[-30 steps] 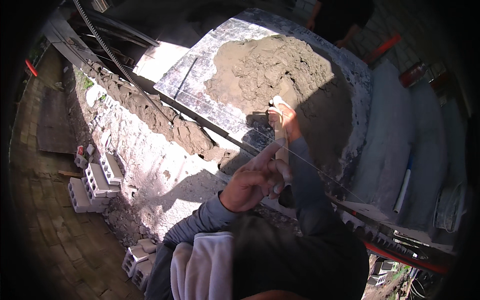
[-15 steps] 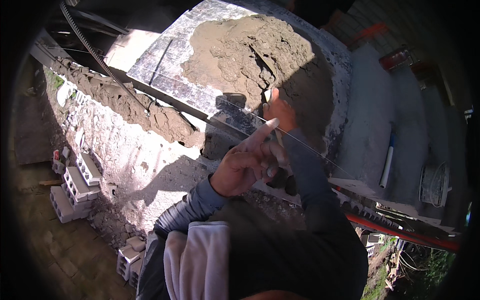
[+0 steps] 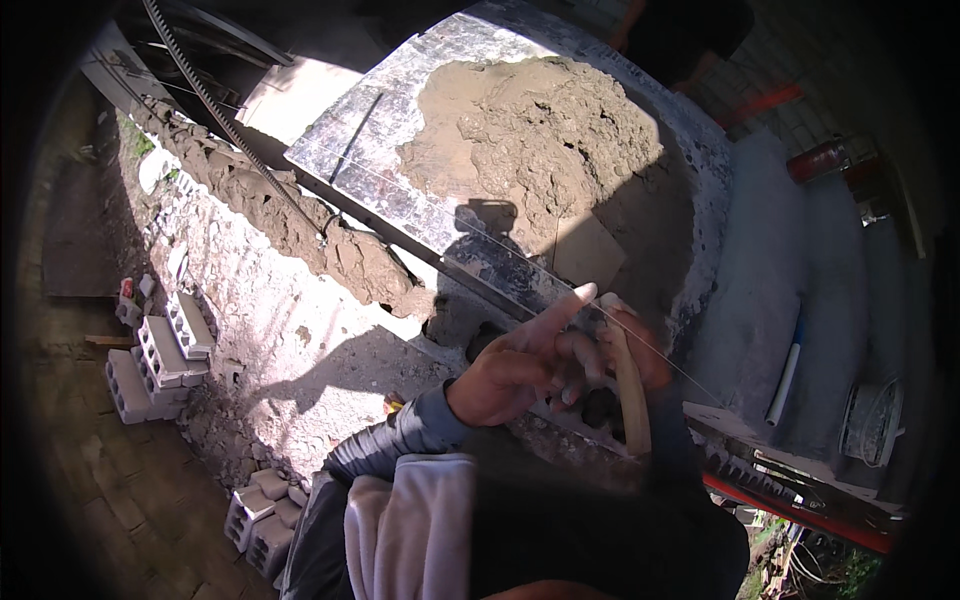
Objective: The person scoops mortar from a pile using a trowel and applies it to the top of a partially built concrete block wall. They repeatedly smooth the mortar along the wall's edge, preparing the surface for additional blocks.
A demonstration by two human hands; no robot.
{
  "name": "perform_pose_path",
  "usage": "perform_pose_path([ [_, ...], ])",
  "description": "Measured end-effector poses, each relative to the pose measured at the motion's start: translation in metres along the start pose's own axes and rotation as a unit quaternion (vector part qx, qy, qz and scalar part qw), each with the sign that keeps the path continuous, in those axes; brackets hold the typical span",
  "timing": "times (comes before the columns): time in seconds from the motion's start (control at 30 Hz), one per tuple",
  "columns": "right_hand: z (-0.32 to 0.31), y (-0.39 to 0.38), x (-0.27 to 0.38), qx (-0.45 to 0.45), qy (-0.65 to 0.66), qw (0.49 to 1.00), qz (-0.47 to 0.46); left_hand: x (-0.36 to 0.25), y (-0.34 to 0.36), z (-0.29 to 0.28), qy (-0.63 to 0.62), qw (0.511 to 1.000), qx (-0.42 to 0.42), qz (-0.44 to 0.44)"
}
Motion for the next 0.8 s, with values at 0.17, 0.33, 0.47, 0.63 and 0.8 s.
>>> perform_pose_path([
  [0.17,0.028,0.17,0.059,0.096,-0.003,0.987,-0.125,0.006,0.013,0.0,0.025,0.998,-0.027,0.044],
  [0.33,0.025,0.191,0.051,0.169,0.039,0.97,-0.172,0.014,0.015,0.005,0.074,0.993,-0.064,0.067],
  [0.47,0.034,0.137,0.056,0.196,0.054,0.96,-0.192,0.018,0.015,0.01,0.074,0.992,-0.06,0.085],
  [0.63,0.05,0.068,0.05,0.301,0.089,0.906,-0.285,0.022,0.022,0.03,0.085,0.99,-0.009,0.109],
  [0.8,0.143,0.012,0.017,0.478,0.391,0.694,-0.37,0.027,0.012,0.038,0.083,0.988,0.009,0.128],
])
Point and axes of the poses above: each hand's wrist, its own y-axis towards the middle knuckle, its own z-axis out of the palm, x = y × z, the point moved 2 cm from there along y, towards the middle knuckle, and after that the axes turned 9 degrees about -y, right-handed, at the moved point
